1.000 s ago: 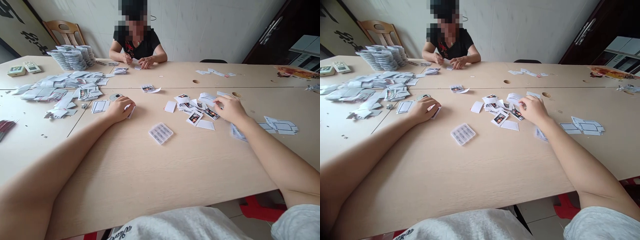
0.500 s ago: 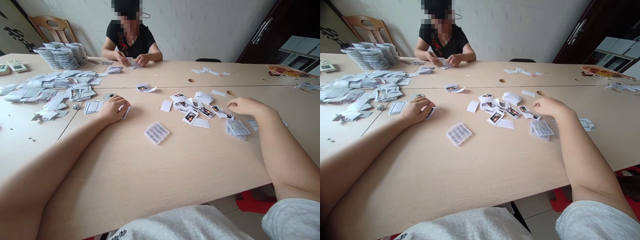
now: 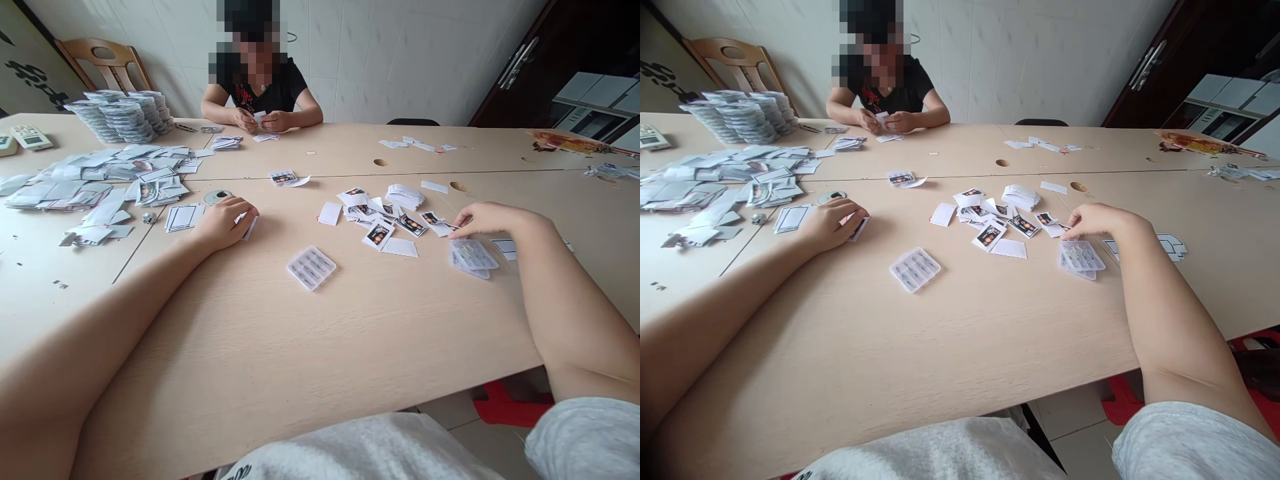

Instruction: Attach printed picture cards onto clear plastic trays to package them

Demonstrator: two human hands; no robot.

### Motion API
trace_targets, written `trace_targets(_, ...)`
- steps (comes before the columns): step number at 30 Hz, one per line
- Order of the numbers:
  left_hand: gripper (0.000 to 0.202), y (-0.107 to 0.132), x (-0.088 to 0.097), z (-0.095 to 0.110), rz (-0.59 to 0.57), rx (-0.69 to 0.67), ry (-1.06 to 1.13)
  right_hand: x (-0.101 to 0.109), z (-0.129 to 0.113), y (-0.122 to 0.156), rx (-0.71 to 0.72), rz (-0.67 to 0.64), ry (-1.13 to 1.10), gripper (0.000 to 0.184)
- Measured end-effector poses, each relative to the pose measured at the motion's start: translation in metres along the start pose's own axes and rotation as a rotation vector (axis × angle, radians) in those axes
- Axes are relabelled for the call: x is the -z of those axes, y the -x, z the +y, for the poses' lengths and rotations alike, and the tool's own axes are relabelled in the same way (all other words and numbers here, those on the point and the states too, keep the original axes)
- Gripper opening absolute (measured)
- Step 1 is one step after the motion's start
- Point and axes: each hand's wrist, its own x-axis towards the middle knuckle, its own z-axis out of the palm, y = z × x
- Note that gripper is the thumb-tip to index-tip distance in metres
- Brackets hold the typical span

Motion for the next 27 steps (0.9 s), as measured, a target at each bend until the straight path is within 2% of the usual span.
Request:
trace_targets(8,0.038,0.001,0.0,-0.003,-0.019,0.013,0.027,0.004,-0.018,0.017,0.053,0.337,0.032,0.042)
trace_targets(15,0.04,0.001,0.002,0.001,-0.044,0.07,0.025,0.003,-0.01,0.008,0.29,0.631,0.043,0.04)
trace_targets(18,0.042,0.0,0.002,0.0,-0.072,0.058,0.018,0.001,-0.014,0.009,0.422,0.814,0.024,0.039)
trace_targets(22,0.042,0.002,0.003,-0.001,-0.075,0.04,0.013,-0.004,-0.035,0.016,0.664,1.044,-0.003,0.048)
trace_targets(25,0.04,0.003,0.004,0.003,-0.066,0.117,0.056,-0.015,-0.057,0.022,0.74,1.083,0.016,0.046)
trace_targets(27,0.04,0.001,0.004,0.013,0.015,0.239,0.161,-0.027,-0.076,0.026,0.765,1.089,-0.034,0.045)
